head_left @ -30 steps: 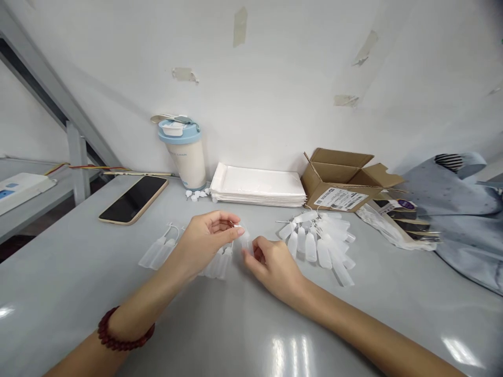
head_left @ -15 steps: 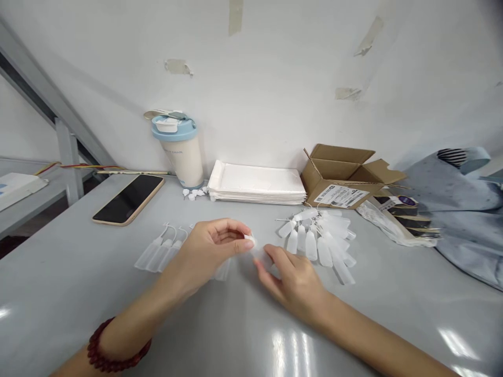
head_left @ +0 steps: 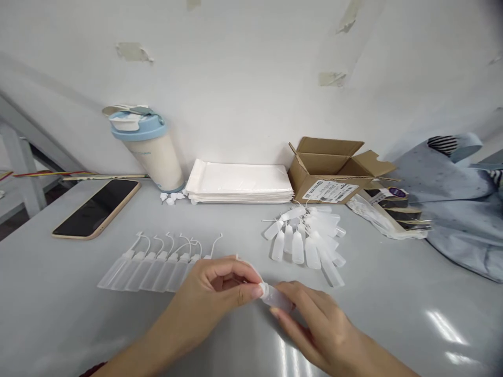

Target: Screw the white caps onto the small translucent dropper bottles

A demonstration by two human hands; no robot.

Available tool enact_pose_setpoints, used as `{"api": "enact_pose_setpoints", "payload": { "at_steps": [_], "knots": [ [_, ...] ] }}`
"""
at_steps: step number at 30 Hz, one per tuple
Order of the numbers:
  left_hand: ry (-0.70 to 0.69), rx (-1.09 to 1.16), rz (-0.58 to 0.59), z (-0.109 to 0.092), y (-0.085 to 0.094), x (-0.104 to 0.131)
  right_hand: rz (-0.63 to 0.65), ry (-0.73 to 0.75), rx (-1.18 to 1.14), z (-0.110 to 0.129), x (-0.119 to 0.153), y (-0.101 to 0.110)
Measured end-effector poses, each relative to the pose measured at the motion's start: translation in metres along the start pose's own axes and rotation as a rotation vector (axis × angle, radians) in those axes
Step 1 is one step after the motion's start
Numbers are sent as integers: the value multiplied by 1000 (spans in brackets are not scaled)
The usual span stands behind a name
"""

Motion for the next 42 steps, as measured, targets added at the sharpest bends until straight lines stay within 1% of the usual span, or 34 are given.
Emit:
{"api": "enact_pose_setpoints", "payload": {
  "at_steps": [3,5,7,11,12,13,14,16,18,21,23,25,27,28,30,32,36,39,40,42],
  "knots": [
    [57,-35,-7,2,0,2,-38,17,42,3,3,5],
    [51,-102,-18,-1,1,5,-21,-23,-77,1,2,8],
    [28,-172,-16,-5,2,8,25,-133,-283,-5,-1,8],
    [-68,-267,-3,-10,1,10,187,-467,-726,-19,1,-5],
    [-77,-273,-5,-10,2,10,220,-521,-812,-20,2,-9],
    [-69,-269,-8,-10,2,9,234,-542,-857,-21,2,-12],
    [-40,-263,-9,-8,3,9,222,-533,-851,-21,2,-12],
    [70,-266,4,-4,4,8,145,-424,-725,-19,-2,-6],
    [177,-286,55,-1,3,8,50,-268,-567,-13,-4,1],
    [230,-305,158,0,-2,10,-82,-91,-409,-6,0,7],
    [267,-294,212,3,-5,12,-135,-20,-260,-3,5,9],
    [332,-250,246,8,-8,15,-162,24,-110,-1,8,10],
    [359,-228,275,11,-10,16,-177,48,-33,1,9,11],
    [340,-250,285,11,-11,16,-182,54,-25,1,9,12],
    [238,-365,280,8,-13,14,-176,49,-60,1,7,12],
    [95,-511,249,3,-14,13,-160,15,-155,0,4,13],
    [-216,-729,175,-5,-22,17,-127,-116,-345,-3,-1,16],
    [-502,-917,52,-15,-27,25,-61,-269,-472,-10,-2,13],
    [-594,-999,13,-18,-29,28,-14,-349,-560,-14,-1,9],
    [-740,-1159,-32,-21,-34,33,99,-526,-820,-23,2,-5]
  ]
}}
Point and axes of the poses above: each hand's wrist, its own x-axis away from the middle knuckle, its own y-axis out of the back of the hand, z = x × y, the point moved 6 cm from there along -x, towards the middle knuckle, and after that the axes turned 5 degrees about z, right-handed, at the moved point
